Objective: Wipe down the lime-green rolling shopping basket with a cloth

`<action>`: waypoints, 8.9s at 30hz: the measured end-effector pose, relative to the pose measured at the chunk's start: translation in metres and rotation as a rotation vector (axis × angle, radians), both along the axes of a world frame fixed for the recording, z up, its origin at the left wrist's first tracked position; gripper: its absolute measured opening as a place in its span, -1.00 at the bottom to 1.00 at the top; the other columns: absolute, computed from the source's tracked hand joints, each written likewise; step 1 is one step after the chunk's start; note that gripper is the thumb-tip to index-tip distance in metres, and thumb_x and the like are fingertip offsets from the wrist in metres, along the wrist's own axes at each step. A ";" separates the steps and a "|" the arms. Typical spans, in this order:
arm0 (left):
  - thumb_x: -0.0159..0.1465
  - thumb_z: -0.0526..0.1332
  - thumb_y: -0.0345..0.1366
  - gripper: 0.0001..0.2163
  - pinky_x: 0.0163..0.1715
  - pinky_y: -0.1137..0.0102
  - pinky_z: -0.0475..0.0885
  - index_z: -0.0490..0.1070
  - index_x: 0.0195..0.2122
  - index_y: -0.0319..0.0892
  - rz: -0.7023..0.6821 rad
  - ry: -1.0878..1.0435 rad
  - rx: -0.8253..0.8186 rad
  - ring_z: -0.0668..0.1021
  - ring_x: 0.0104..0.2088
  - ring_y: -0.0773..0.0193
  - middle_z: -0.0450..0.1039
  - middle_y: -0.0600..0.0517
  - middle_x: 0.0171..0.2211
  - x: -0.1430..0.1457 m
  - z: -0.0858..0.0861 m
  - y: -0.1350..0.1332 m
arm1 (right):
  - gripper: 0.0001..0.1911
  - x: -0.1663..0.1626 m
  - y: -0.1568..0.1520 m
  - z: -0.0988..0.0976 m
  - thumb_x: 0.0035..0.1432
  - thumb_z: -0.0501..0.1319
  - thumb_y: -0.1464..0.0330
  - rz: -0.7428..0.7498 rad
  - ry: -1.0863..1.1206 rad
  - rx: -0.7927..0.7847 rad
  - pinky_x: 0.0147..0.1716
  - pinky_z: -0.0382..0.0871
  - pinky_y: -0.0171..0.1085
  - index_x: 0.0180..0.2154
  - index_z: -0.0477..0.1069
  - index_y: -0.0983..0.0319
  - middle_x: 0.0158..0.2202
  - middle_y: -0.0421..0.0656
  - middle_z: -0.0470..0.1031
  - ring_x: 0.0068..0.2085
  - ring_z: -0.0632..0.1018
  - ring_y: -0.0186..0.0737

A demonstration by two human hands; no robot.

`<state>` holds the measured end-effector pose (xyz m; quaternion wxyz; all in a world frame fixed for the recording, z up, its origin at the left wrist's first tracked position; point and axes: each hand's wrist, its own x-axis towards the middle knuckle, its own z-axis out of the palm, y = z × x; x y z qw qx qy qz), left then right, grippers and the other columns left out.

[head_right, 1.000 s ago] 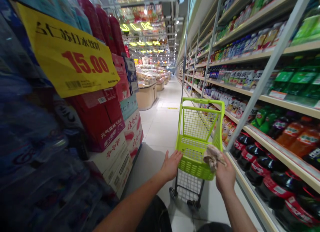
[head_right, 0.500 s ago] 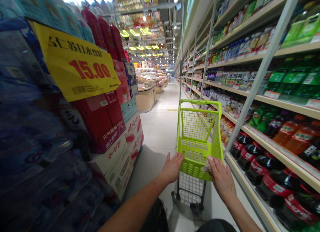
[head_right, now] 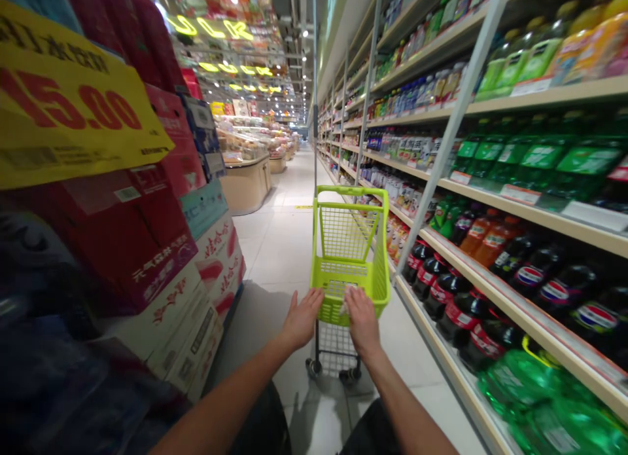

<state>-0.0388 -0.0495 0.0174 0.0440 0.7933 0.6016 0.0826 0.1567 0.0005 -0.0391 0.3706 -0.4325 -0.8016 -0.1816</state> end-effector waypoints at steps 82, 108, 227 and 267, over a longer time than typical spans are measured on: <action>0.28 -0.04 -0.33 -0.70 0.14 -0.05 -0.10 0.23 0.02 0.00 -0.219 -0.163 0.461 0.31 0.09 0.25 0.27 0.02 0.09 0.064 -0.023 0.022 | -0.30 0.041 -0.011 0.002 -0.14 -0.08 0.63 -0.049 0.239 -0.262 0.07 0.22 -0.10 0.13 0.09 0.31 0.07 -0.02 0.28 0.10 0.30 -0.19; 0.29 -0.08 -0.36 -0.69 0.12 -0.07 -0.05 0.24 0.02 -0.03 -0.062 -0.123 0.436 0.31 0.09 0.21 0.25 -0.02 0.10 0.033 -0.020 0.025 | -0.30 0.030 -0.014 0.013 -0.10 -0.09 0.61 -0.100 0.198 -0.178 0.01 0.25 -0.04 0.15 0.01 0.29 0.05 -0.02 0.29 0.06 0.32 -0.13; 0.06 -0.05 -0.50 -0.40 0.15 -0.05 -0.18 -0.06 0.18 -0.30 -0.137 0.178 0.071 -0.01 0.23 0.15 -0.12 -0.10 0.25 0.047 0.032 0.047 | -0.43 0.115 0.009 0.013 -0.10 -0.06 0.61 -0.244 0.342 -0.350 0.05 0.23 -0.18 -0.03 0.35 0.20 0.05 -0.12 0.32 0.08 0.33 -0.20; 0.10 -0.05 -0.44 -0.46 0.18 0.06 -0.22 -0.01 0.16 -0.27 0.221 0.042 0.598 -0.01 0.23 0.18 0.00 -0.12 0.21 -0.082 0.066 0.007 | -0.47 -0.012 0.042 0.040 -0.04 -0.10 0.62 -0.058 0.392 -0.240 0.05 0.17 -0.02 -0.02 0.32 0.28 0.01 0.01 0.34 0.07 0.31 -0.11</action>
